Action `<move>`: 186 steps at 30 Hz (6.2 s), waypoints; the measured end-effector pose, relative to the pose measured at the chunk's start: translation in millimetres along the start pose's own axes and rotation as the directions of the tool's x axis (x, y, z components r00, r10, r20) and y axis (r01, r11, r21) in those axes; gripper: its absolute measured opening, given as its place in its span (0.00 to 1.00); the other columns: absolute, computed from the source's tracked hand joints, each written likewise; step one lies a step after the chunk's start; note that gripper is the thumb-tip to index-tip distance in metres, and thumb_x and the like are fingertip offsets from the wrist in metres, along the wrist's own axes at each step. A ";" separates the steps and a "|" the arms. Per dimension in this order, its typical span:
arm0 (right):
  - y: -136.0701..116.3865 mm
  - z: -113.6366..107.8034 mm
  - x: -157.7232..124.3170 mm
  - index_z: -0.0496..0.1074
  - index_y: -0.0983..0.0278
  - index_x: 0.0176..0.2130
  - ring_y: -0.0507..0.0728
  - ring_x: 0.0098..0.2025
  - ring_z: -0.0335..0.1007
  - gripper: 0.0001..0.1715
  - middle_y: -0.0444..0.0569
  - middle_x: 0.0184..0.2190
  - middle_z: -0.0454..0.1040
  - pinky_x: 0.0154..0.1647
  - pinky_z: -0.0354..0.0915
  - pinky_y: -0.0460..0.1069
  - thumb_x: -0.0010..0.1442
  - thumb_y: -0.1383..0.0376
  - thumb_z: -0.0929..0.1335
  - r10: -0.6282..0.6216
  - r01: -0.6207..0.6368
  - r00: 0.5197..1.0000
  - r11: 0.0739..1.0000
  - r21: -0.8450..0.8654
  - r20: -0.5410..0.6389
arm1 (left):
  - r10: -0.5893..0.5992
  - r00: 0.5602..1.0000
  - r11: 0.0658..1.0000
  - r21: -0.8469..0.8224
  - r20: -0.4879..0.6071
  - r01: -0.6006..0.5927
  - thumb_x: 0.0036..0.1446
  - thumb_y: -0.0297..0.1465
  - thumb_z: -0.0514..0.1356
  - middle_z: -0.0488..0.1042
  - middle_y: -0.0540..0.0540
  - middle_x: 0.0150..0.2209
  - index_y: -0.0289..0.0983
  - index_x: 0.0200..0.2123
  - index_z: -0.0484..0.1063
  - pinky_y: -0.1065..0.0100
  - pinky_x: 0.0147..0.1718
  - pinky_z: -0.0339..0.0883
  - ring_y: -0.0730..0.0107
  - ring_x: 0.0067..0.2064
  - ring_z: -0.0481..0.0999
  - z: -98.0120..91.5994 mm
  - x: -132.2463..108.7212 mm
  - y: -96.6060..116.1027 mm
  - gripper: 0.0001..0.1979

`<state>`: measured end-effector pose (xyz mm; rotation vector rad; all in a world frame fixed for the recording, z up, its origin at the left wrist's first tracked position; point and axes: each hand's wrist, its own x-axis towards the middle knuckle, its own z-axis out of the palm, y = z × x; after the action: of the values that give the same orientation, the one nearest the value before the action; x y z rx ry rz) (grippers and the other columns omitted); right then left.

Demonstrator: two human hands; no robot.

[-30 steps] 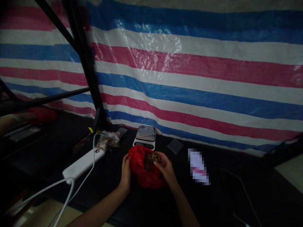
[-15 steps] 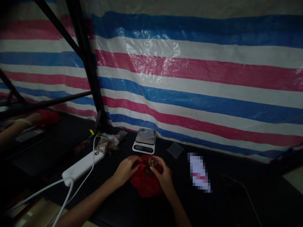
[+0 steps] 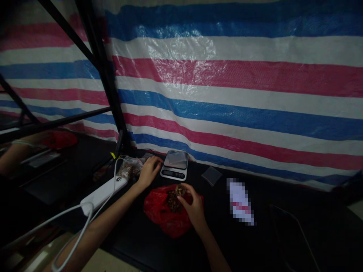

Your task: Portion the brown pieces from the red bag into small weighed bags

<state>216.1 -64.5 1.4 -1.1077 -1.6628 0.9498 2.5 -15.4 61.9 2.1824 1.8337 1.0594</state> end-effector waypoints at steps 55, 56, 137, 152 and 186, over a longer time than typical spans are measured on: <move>-79.3 -36.7 62.8 0.64 0.58 0.48 0.58 0.46 0.64 0.20 0.49 0.45 0.70 0.44 0.57 0.54 0.55 0.62 0.63 -0.201 0.425 0.905 0.434 -0.794 0.374 | 0.229 0.967 0.803 -0.582 0.108 -0.125 0.41 0.43 0.63 0.71 0.46 0.43 0.38 0.47 0.63 0.67 0.44 0.60 0.64 0.43 0.70 48.6 -15.8 5.1 0.29; -81.1 -35.6 63.4 0.64 0.58 0.48 0.58 0.46 0.64 0.20 0.50 0.45 0.69 0.44 0.56 0.54 0.55 0.62 0.63 -0.199 0.447 0.895 0.384 -0.808 0.400 | 0.226 0.967 0.799 -0.590 0.118 -0.115 0.41 0.43 0.63 0.71 0.46 0.42 0.38 0.47 0.63 0.67 0.43 0.61 0.65 0.42 0.70 48.5 -16.2 5.2 0.29; -19.2 -0.6 -19.4 0.68 0.60 0.43 0.58 0.45 0.68 0.21 0.49 0.42 0.73 0.48 0.60 0.54 0.47 0.59 0.69 0.018 -0.015 0.982 1.000 -0.020 0.186 | -0.168 0.953 0.622 -0.723 0.250 0.300 0.55 0.35 0.49 0.64 0.53 0.27 0.37 0.30 0.60 0.73 0.33 0.59 0.74 0.30 0.64 45.3 -82.8 2.7 0.07; 8.9 -0.6 44.0 0.63 0.62 0.48 0.59 0.46 0.64 0.24 0.53 0.47 0.68 0.42 0.60 0.53 0.52 0.57 0.64 -0.044 0.042 0.928 0.999 -0.012 -0.371 | 0.244 0.917 0.775 -0.631 0.316 0.012 0.42 0.18 0.52 0.62 0.45 0.46 0.37 0.45 0.59 0.64 0.48 0.55 0.66 0.48 0.62 10.8 -42.3 2.0 0.23; -40.4 -52.5 78.3 0.64 0.54 0.50 0.56 0.45 0.65 0.22 0.46 0.44 0.69 0.45 0.62 0.53 0.54 0.61 0.64 -0.344 0.282 0.939 0.792 -0.542 -0.015 | 0.239 0.930 0.694 -0.719 0.281 0.039 0.41 0.41 0.63 0.74 0.44 0.38 0.34 0.42 0.71 0.67 0.41 0.62 0.66 0.39 0.71 56.6 39.7 7.9 0.25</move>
<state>239.9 3.2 74.7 -1.1561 -1.9978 0.1955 42.0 37.8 40.5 1.8192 0.9059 1.0609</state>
